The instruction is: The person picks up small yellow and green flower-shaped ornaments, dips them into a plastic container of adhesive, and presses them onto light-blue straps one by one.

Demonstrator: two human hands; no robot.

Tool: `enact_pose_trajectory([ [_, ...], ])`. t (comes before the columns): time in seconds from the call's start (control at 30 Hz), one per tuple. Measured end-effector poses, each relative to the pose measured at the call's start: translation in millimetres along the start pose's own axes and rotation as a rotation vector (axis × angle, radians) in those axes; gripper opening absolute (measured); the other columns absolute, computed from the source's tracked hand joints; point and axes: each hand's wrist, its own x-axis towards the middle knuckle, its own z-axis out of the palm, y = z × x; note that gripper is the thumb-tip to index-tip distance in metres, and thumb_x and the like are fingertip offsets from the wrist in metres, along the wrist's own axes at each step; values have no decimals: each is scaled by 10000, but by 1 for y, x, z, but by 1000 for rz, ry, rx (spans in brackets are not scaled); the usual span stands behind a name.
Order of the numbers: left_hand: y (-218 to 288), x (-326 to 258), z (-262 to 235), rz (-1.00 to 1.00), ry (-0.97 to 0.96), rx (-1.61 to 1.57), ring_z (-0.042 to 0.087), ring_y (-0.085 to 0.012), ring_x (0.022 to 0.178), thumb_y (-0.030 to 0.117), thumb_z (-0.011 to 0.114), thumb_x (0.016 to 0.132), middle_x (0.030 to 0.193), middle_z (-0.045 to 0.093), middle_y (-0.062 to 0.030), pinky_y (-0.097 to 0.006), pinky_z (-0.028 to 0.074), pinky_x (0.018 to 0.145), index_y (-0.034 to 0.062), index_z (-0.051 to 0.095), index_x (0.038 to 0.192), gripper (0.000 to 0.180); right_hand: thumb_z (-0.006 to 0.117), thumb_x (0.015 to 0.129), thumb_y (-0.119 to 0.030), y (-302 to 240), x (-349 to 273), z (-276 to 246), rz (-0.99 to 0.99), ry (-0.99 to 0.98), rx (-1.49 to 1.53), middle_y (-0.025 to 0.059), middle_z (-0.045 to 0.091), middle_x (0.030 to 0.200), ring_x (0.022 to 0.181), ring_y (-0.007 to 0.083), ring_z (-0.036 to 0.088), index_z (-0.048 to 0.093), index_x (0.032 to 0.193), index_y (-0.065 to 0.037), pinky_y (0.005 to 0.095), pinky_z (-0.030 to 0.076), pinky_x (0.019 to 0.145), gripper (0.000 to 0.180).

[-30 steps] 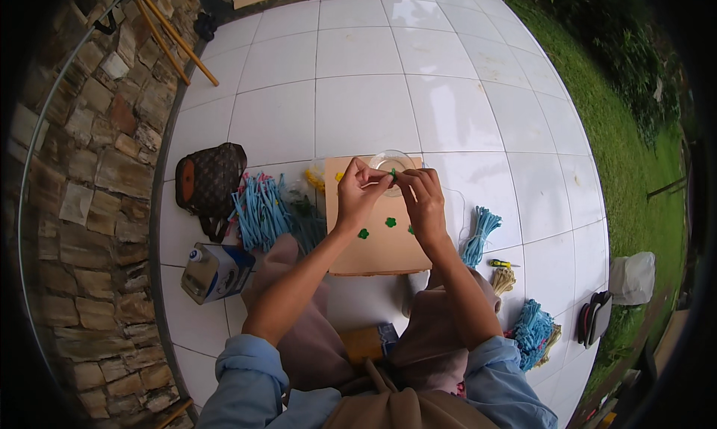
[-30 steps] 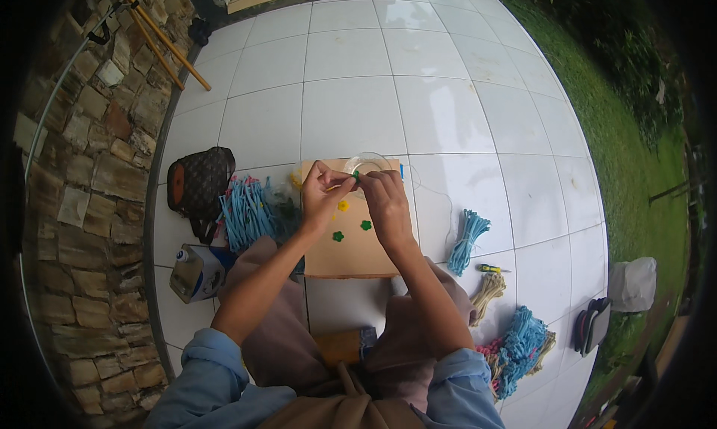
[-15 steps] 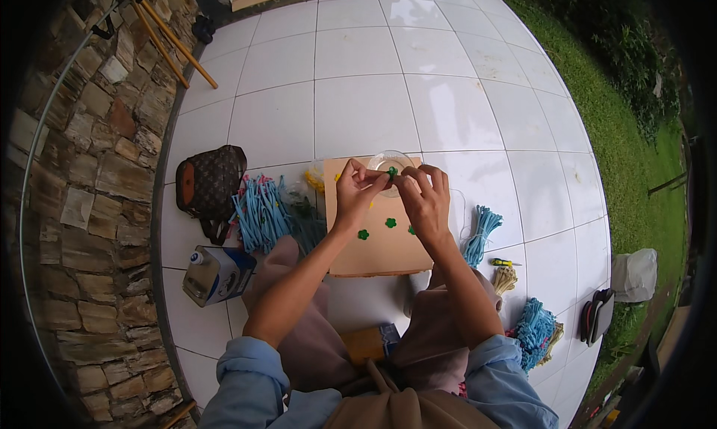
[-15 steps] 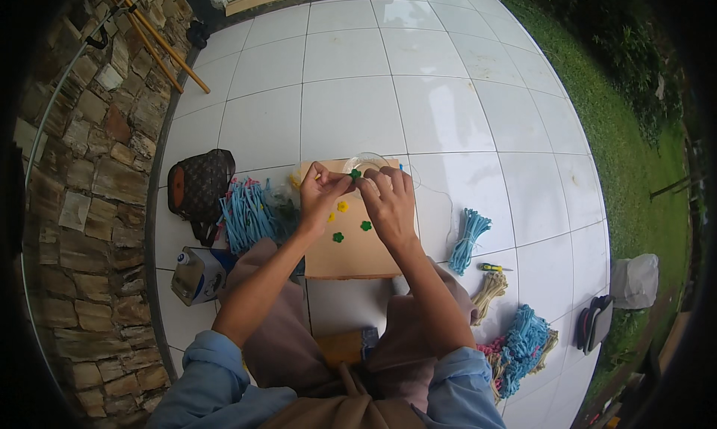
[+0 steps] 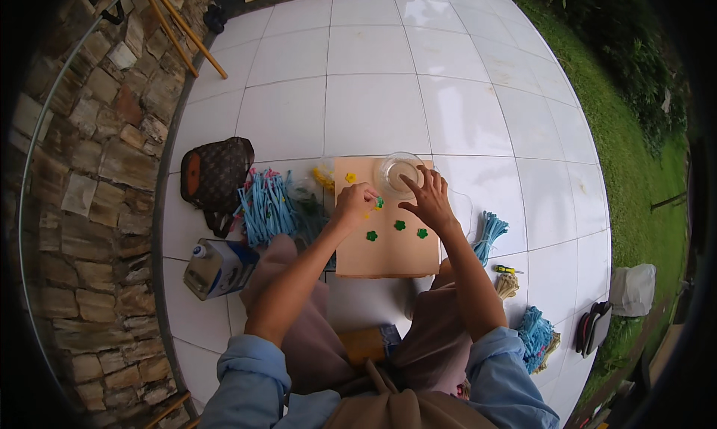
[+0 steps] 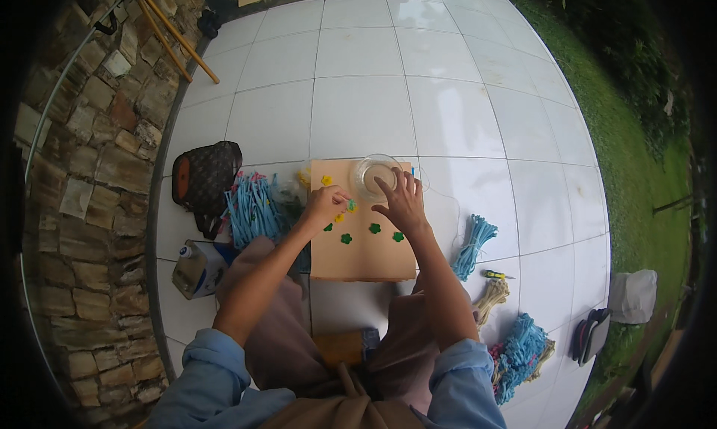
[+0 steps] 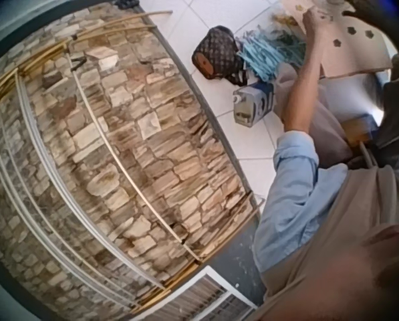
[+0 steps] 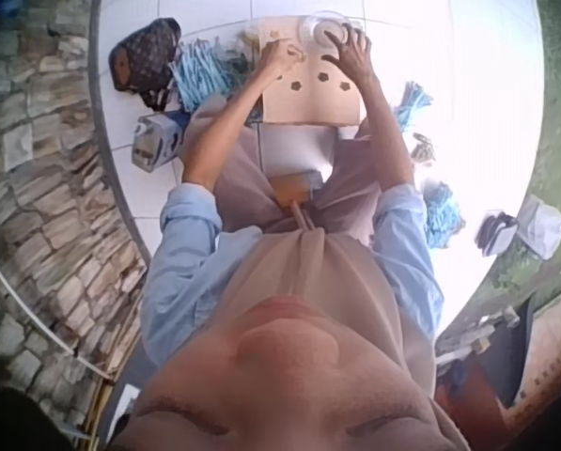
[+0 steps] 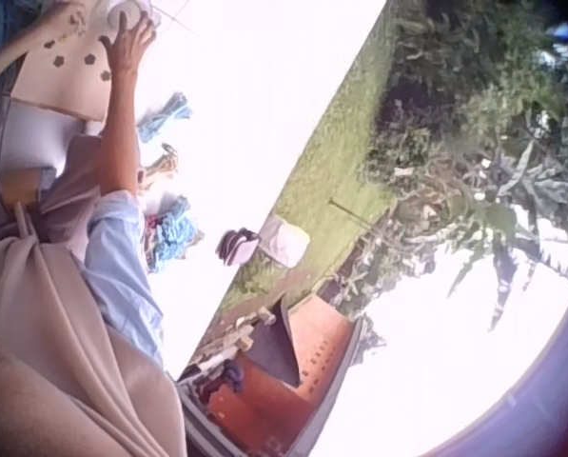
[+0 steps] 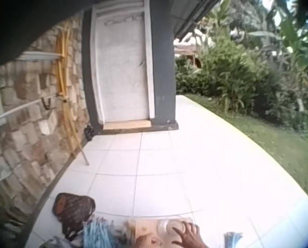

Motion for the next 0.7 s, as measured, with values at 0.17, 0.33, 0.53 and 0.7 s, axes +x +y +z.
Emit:
enact_pose_trajectory([
  [0.17,2,3,2,-4,22,106,642,-211,680,68,612,718,722,647,-116,-298,501,607,30,616,819,108,745,613,-360,1,5,14,3,8,-53,119,349,1253,1136,307,343,509,1164,-206,476,287,932,619],
  [0.33,2,11,-3,6,76,97,642,-208,672,77,624,720,712,645,-111,-287,495,600,46,617,834,118,743,608,-353,-1,10,17,-2,4,-51,101,368,1246,1148,298,340,544,1118,-208,477,269,957,567],
  [0.53,3,14,-1,0,58,172,634,-205,654,86,617,715,699,643,-96,-292,485,598,53,622,818,108,736,614,-308,-3,13,16,-44,16,-55,66,417,1206,1165,277,333,615,1016,-191,468,242,994,436],
  [0.7,7,13,5,-82,-78,162,621,-271,731,71,574,721,745,635,-127,-349,492,668,43,630,803,103,732,615,-265,-7,11,18,-77,25,-63,61,449,1165,1162,276,340,632,983,-157,438,248,994,397],
])
